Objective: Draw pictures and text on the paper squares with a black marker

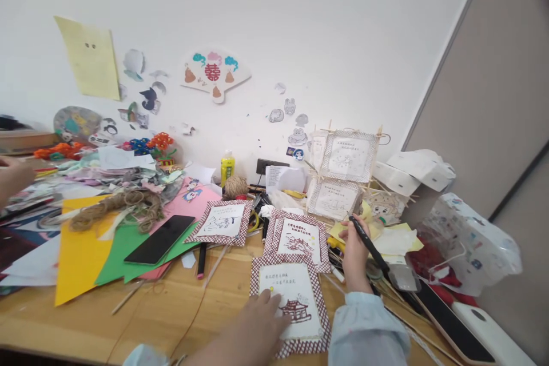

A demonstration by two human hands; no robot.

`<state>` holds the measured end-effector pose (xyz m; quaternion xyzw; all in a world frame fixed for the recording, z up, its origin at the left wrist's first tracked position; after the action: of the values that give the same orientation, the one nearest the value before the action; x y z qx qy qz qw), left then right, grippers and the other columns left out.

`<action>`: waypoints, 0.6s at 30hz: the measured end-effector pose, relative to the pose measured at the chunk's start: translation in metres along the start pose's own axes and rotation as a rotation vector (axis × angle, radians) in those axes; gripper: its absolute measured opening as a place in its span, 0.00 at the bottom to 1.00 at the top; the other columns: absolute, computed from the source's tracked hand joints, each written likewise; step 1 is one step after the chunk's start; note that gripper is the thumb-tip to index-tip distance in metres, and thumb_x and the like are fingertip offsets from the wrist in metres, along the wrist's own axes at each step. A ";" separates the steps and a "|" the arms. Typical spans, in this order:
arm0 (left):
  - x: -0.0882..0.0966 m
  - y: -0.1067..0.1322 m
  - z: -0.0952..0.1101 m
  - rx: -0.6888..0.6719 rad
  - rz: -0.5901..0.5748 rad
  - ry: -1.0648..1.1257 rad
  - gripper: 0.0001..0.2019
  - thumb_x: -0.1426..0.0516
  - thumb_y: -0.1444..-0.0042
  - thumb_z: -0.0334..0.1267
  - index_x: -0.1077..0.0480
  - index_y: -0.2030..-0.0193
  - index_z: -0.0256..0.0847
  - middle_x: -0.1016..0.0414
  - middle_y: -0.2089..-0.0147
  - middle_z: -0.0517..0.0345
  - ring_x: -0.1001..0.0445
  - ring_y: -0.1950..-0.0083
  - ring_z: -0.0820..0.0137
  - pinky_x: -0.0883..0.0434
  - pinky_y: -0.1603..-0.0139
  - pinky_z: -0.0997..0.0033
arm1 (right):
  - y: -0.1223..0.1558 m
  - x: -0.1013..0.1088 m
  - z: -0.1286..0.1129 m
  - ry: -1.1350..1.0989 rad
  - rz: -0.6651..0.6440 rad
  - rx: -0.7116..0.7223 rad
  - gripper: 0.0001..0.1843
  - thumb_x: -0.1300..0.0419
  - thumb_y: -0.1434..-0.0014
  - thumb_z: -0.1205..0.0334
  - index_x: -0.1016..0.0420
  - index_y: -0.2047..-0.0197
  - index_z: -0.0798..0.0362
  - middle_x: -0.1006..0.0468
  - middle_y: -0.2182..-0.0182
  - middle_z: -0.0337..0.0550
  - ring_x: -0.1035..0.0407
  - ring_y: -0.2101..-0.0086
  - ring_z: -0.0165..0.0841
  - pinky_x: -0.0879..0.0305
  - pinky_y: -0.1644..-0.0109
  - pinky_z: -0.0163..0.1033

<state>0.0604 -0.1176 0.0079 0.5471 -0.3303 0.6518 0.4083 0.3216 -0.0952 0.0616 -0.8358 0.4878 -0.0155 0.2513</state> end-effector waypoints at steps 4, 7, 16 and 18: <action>-0.004 -0.006 0.011 -0.026 -0.012 -0.056 0.17 0.48 0.36 0.35 0.32 0.42 0.40 0.34 0.40 0.40 0.36 0.40 0.52 0.34 0.43 0.52 | 0.006 0.006 -0.016 0.001 -0.100 0.035 0.18 0.43 0.42 0.48 0.29 0.53 0.49 0.26 0.64 0.37 0.35 0.73 0.29 0.32 0.65 0.38; -0.012 -0.015 0.019 -0.068 -0.045 -0.075 0.19 0.48 0.36 0.35 0.33 0.40 0.35 0.37 0.36 0.35 0.36 0.39 0.47 0.31 0.45 0.49 | 0.015 0.009 -0.040 -0.030 -0.190 0.073 0.15 0.42 0.42 0.49 0.28 0.57 0.50 0.24 0.66 0.39 0.34 0.75 0.29 0.30 0.65 0.40; -0.032 -0.016 0.017 -0.224 0.058 -0.025 0.18 0.47 0.36 0.34 0.30 0.42 0.31 0.33 0.38 0.37 0.36 0.36 0.51 0.34 0.40 0.52 | 0.080 -0.031 -0.065 0.182 -0.704 0.144 0.05 0.41 0.40 0.59 0.28 0.64 0.50 0.23 0.74 0.38 0.28 0.73 0.33 0.30 0.65 0.39; -0.030 -0.011 0.015 -0.260 0.071 0.016 0.20 0.46 0.36 0.39 0.31 0.41 0.31 0.33 0.37 0.38 0.36 0.36 0.51 0.35 0.39 0.53 | 0.092 -0.045 -0.058 0.188 -0.800 0.115 0.05 0.43 0.39 0.60 0.29 0.66 0.50 0.24 0.75 0.36 0.30 0.76 0.31 0.32 0.70 0.36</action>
<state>0.0792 -0.1306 -0.0191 0.4723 -0.4278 0.6220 0.4550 0.2078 -0.1183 0.0822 -0.9389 0.1438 -0.2157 0.2262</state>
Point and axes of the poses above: each hand's wrist, its own y-axis away from the middle knuckle, its own x-axis out of the back of the hand, z = x × y, the point moved 7 cm from there along -y, towards the middle knuckle
